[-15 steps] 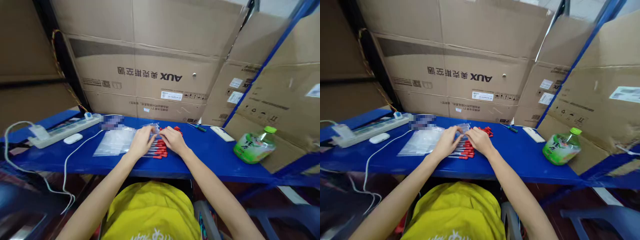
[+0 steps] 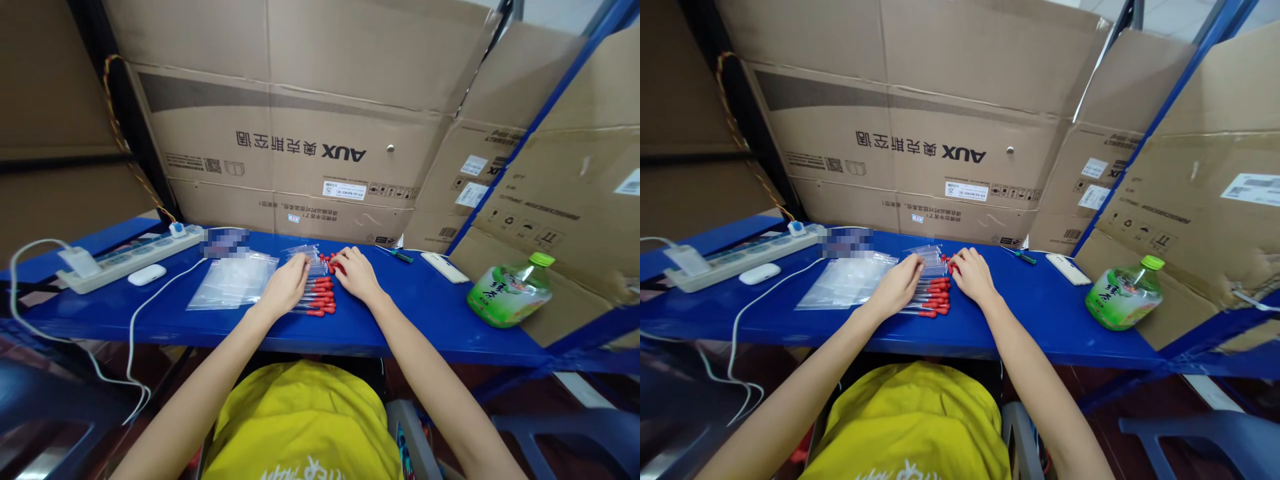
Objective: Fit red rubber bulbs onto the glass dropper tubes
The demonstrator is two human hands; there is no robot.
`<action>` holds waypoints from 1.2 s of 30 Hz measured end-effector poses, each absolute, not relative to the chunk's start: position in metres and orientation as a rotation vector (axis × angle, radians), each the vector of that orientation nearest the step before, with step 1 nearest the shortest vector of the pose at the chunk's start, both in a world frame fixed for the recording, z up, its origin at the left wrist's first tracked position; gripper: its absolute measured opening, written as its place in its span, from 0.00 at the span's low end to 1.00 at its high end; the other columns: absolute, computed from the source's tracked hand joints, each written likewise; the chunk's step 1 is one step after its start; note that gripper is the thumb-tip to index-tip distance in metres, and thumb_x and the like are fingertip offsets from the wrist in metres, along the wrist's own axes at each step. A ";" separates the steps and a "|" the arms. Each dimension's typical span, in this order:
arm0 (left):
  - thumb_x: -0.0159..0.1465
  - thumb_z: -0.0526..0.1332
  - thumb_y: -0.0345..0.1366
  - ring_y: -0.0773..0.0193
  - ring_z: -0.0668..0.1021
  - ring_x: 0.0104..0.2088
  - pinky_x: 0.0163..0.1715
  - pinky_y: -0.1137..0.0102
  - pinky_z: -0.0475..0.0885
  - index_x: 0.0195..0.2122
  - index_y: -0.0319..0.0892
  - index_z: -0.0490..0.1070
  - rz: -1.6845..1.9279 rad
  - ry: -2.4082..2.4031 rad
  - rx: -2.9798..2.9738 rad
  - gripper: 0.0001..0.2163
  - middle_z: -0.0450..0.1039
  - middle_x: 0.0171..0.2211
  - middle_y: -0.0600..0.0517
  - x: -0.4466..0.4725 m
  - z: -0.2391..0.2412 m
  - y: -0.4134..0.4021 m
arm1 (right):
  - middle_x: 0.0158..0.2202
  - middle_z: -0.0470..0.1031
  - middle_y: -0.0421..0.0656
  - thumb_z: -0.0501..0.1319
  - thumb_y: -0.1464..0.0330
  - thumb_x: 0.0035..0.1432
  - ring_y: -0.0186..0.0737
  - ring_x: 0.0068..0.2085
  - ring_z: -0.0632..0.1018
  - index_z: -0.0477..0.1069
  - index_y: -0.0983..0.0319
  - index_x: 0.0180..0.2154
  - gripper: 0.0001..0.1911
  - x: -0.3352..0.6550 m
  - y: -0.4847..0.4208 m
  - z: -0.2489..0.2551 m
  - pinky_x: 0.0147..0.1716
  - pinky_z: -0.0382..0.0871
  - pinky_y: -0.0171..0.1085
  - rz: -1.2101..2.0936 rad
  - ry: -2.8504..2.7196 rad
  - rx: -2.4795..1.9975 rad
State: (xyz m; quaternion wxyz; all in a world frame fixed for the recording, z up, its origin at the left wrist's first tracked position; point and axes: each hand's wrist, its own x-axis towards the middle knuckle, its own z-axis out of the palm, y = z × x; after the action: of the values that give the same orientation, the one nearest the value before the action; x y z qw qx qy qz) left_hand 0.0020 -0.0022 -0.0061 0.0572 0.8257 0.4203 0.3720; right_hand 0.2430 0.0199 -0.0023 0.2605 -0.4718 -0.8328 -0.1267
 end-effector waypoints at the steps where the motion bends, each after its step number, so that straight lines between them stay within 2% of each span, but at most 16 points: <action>1: 0.80 0.45 0.42 0.54 0.80 0.43 0.44 0.62 0.73 0.48 0.44 0.67 1.116 1.292 2.496 0.14 0.76 0.43 0.46 0.002 -0.006 -0.002 | 0.50 0.78 0.49 0.60 0.73 0.68 0.52 0.51 0.72 0.78 0.58 0.46 0.09 0.244 0.022 -0.005 0.48 0.67 0.46 -0.348 -2.283 -1.315; 7: 0.80 0.44 0.43 0.55 0.79 0.40 0.40 0.65 0.70 0.44 0.44 0.67 1.037 1.349 2.525 0.16 0.77 0.41 0.47 0.003 -0.003 -0.005 | 0.53 0.76 0.51 0.63 0.73 0.66 0.53 0.53 0.70 0.80 0.59 0.50 0.13 0.241 0.023 -0.011 0.50 0.66 0.48 -0.358 -2.390 -1.369; 13: 0.80 0.44 0.43 0.55 0.80 0.39 0.38 0.65 0.68 0.42 0.45 0.67 0.992 1.371 2.542 0.15 0.78 0.40 0.48 0.002 -0.003 -0.005 | 0.53 0.76 0.50 0.64 0.68 0.70 0.53 0.54 0.71 0.79 0.60 0.51 0.11 0.238 0.023 -0.009 0.50 0.66 0.48 -0.391 -2.389 -1.405; 20: 0.80 0.45 0.43 0.54 0.81 0.37 0.35 0.67 0.66 0.41 0.46 0.66 0.829 1.354 2.589 0.14 0.79 0.37 0.48 0.005 0.003 -0.010 | 0.52 0.77 0.51 0.64 0.67 0.71 0.53 0.53 0.71 0.79 0.60 0.50 0.09 0.238 0.025 -0.009 0.50 0.66 0.47 -0.428 -2.388 -1.420; 28: 0.80 0.44 0.43 0.55 0.82 0.38 0.36 0.68 0.67 0.44 0.46 0.67 0.754 1.350 2.623 0.14 0.80 0.37 0.49 0.005 0.003 -0.010 | 0.51 0.79 0.51 0.56 0.66 0.76 0.51 0.52 0.73 0.79 0.60 0.50 0.13 0.235 0.025 -0.007 0.50 0.65 0.46 -0.415 -2.306 -1.417; 30: 0.80 0.44 0.43 0.55 0.82 0.37 0.35 0.68 0.67 0.44 0.46 0.67 0.769 1.345 2.626 0.15 0.79 0.36 0.49 0.005 0.002 -0.010 | 0.49 0.81 0.50 0.54 0.66 0.76 0.51 0.51 0.75 0.78 0.60 0.50 0.13 0.236 0.023 -0.005 0.49 0.66 0.45 -0.364 -2.239 -1.417; 34: 0.80 0.44 0.44 0.54 0.82 0.36 0.34 0.67 0.67 0.43 0.46 0.67 0.838 1.295 2.613 0.15 0.79 0.35 0.48 0.004 0.000 -0.008 | 0.40 0.83 0.47 0.55 0.68 0.74 0.47 0.41 0.79 0.77 0.60 0.50 0.13 0.235 0.016 -0.001 0.46 0.70 0.43 -0.111 -2.031 -1.332; 36: 0.80 0.44 0.44 0.54 0.82 0.36 0.35 0.67 0.68 0.43 0.46 0.66 0.871 1.245 2.607 0.15 0.79 0.36 0.48 0.004 -0.001 -0.007 | 0.41 0.83 0.47 0.56 0.68 0.72 0.45 0.39 0.80 0.77 0.60 0.50 0.12 0.235 0.009 0.002 0.44 0.73 0.42 0.041 -1.942 -1.200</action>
State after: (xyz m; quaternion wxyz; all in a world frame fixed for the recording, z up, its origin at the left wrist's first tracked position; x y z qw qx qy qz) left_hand 0.0043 -0.0070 -0.0008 0.0622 0.8623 0.4117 0.2881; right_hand 0.2350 0.0092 0.0025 0.4159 -0.4780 -0.7735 0.0163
